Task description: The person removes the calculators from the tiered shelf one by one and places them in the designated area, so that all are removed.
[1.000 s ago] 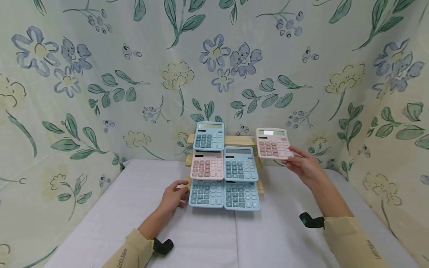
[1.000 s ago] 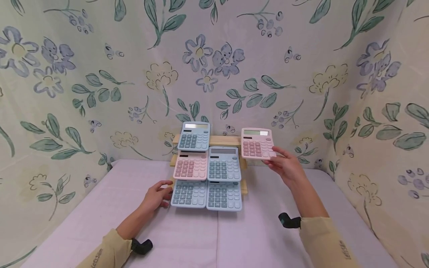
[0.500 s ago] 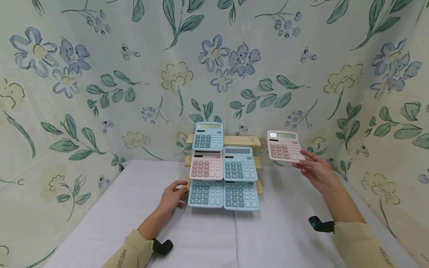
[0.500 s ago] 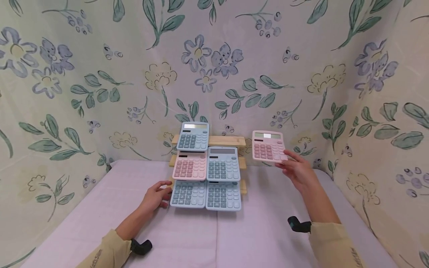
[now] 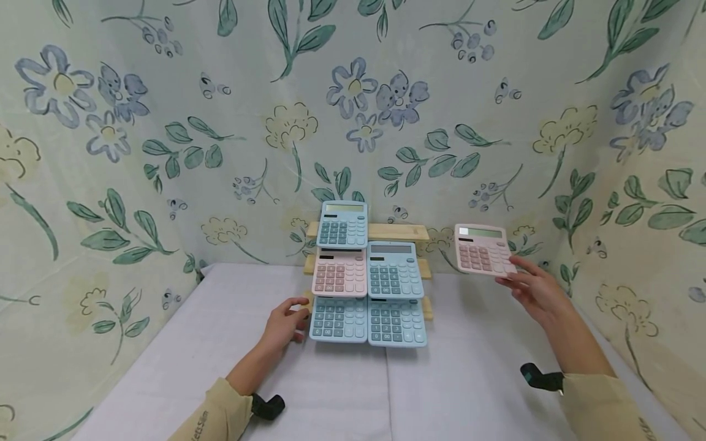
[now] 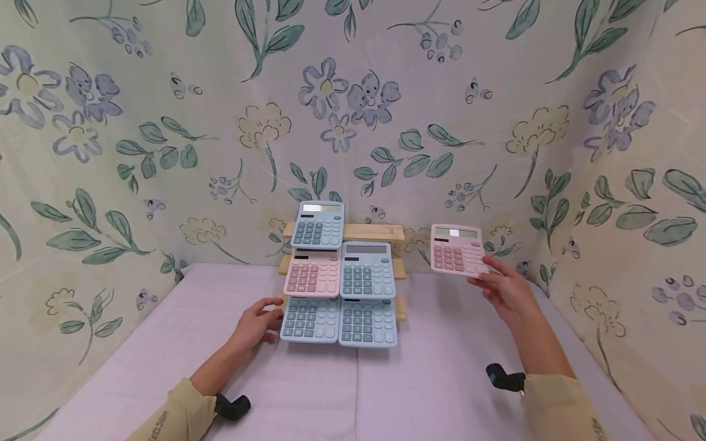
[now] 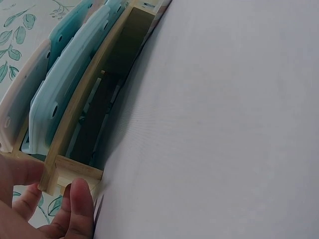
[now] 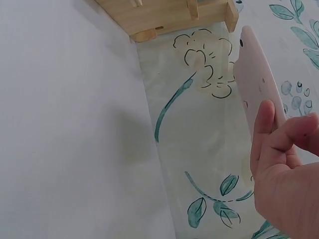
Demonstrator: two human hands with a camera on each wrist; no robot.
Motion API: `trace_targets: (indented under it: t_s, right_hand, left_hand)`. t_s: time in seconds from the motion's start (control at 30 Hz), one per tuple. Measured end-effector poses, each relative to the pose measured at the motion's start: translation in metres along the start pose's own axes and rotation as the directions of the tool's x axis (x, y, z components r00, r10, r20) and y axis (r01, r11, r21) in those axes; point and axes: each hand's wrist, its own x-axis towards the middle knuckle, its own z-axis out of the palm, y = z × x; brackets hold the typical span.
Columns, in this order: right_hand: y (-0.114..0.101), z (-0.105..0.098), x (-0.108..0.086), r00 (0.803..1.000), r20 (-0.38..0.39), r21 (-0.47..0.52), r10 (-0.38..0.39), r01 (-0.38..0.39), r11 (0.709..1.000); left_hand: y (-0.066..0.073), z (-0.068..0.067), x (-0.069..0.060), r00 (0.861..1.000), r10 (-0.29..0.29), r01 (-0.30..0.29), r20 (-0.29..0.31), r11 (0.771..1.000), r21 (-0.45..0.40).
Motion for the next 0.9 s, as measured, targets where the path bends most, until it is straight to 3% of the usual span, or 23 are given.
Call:
trace_targets:
  t_s: [0.23, 0.63, 0.9]
  right_hand:
    - [0.009, -0.017, 0.002, 1.000, 0.003, 0.011, 0.015, -0.015, 1.000]
    - [0.025, -0.042, 0.011, 0.999, -0.035, -0.061, 0.042, -0.044, 0.997]
    - [0.037, -0.058, 0.016, 0.989, -0.045, -0.034, 0.138, -0.140, 0.990]
  left_hand:
    - [-0.001, -0.001, 0.001, 1.000, 0.000, 0.000, 0.006, 1.000, -0.011]
    - [0.000, 0.000, 0.001, 1.000, 0.004, -0.004, -0.001, 1.000, -0.008]
    - [0.000, 0.000, 0.001, 1.000, 0.013, -0.013, 0.002, 1.000, -0.003]
